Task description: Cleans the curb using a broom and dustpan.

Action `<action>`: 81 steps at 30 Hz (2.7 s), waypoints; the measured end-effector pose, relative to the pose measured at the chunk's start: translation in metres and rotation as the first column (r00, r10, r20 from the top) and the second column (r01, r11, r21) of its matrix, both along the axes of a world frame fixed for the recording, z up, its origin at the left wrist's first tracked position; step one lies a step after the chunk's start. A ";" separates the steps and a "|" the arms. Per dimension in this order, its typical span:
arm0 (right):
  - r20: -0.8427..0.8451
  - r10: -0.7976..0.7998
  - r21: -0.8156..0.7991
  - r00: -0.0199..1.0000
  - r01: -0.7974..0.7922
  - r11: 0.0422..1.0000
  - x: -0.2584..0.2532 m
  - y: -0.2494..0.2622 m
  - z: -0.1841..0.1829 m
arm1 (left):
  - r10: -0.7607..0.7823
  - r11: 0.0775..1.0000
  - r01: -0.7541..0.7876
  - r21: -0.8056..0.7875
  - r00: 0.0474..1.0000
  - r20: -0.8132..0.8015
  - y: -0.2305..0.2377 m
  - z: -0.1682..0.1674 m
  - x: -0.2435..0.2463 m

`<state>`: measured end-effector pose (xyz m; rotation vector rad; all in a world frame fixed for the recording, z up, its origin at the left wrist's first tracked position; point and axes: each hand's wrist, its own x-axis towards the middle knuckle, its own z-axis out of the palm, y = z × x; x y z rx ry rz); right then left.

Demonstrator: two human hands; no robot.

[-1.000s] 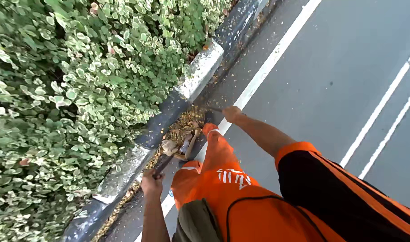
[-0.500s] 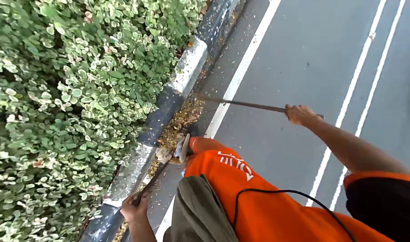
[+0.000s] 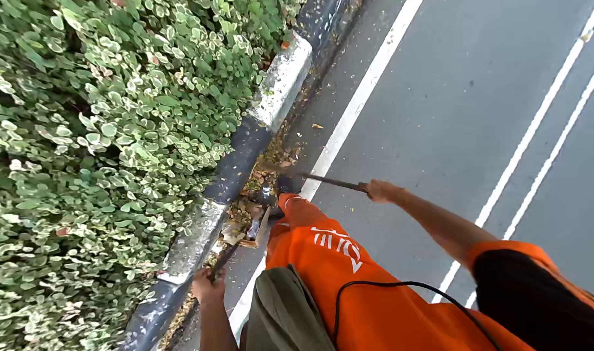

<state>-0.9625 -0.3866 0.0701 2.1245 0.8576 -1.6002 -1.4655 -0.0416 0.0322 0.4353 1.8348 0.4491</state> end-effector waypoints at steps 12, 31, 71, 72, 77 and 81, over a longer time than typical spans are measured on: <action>0.070 -0.448 -0.118 0.891 0.453 0.884 -0.078 0.013 0.009 | 0.062 0.998 -0.063 -0.010 0.997 -0.043 -0.023 0.002 -0.002; 0.126 -0.291 -0.081 0.949 0.302 0.950 0.109 -0.025 0.003 | -0.013 0.998 0.011 -0.057 0.999 -0.034 -0.014 0.002 0.001; -0.224 -0.630 -0.063 0.744 0.634 0.771 0.075 -0.025 0.178 | -0.059 0.993 0.117 0.032 0.699 -0.713 0.021 0.061 -0.016; -0.275 -0.626 -0.072 0.730 0.633 0.770 0.055 -0.025 0.186 | -0.015 0.995 0.070 0.069 0.803 -0.595 0.021 0.068 0.011; -0.556 -0.426 -0.020 0.714 0.501 0.865 -0.028 0.005 0.195 | 0.055 0.994 -0.012 -0.109 0.916 0.397 0.030 0.081 0.087; -0.616 -0.159 0.155 0.771 0.317 0.936 -0.072 0.047 0.207 | 0.210 0.948 -0.313 0.061 0.756 0.619 0.060 0.124 0.068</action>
